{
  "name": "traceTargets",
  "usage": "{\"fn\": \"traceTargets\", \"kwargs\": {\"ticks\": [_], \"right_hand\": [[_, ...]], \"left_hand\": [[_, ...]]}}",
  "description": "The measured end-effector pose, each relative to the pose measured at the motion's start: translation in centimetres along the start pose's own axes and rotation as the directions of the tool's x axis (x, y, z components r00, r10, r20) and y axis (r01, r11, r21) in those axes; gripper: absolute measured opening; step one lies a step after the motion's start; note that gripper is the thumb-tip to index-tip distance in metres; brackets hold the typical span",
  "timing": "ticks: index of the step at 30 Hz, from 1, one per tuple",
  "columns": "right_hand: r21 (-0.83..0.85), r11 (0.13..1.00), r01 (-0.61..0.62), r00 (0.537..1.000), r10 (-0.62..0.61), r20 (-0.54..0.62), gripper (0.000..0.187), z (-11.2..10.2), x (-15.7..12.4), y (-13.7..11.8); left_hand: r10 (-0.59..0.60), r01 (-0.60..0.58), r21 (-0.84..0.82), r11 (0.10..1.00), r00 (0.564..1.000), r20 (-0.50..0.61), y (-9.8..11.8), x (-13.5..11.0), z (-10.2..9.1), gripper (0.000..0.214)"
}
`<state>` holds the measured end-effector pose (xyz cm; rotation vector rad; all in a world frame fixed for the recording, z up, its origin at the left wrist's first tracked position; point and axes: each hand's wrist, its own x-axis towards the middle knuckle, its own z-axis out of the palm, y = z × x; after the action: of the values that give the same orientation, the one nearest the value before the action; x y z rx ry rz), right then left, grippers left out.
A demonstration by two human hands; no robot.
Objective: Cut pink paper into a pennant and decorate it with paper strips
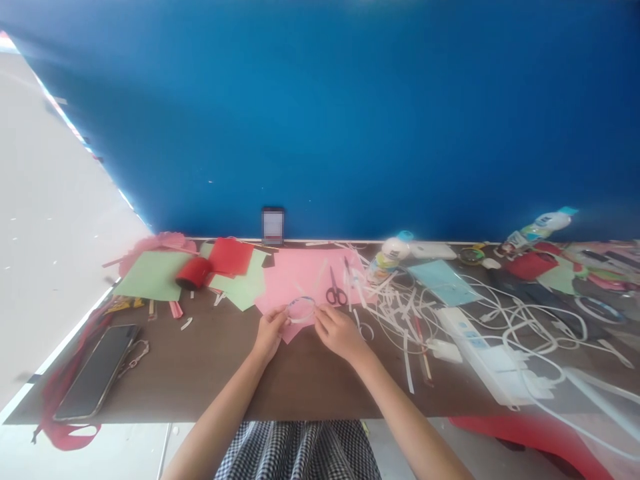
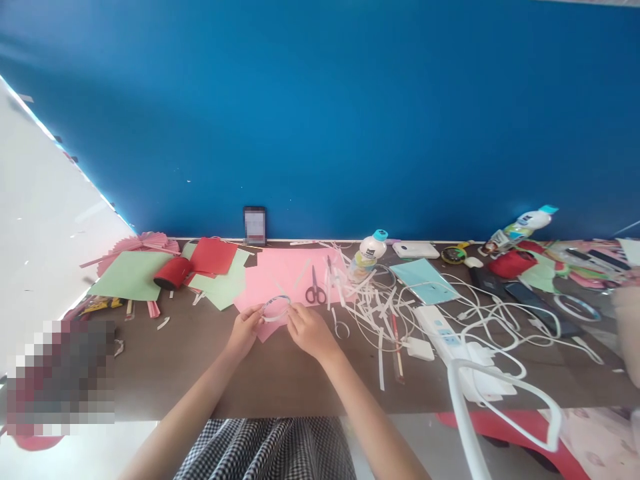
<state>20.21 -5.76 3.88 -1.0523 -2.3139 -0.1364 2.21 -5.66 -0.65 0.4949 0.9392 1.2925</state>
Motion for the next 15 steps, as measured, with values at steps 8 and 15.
{"fn": "traceTargets", "kwargs": {"ticks": [8,15], "right_hand": [[0.040,0.999,-0.035,0.999,0.036,-0.032,0.027,-0.11,0.16,-0.07],[0.601,0.699,-0.387,0.847,0.527,-0.068,0.022,-0.89,-0.08,0.31]], "left_hand": [[-0.032,0.031,0.015,0.999,0.999,0.019,0.38,-0.20,0.25,0.032],[-0.137,0.131,0.049,0.990,0.978,0.157,0.36,-0.34,0.00,0.028]]}}
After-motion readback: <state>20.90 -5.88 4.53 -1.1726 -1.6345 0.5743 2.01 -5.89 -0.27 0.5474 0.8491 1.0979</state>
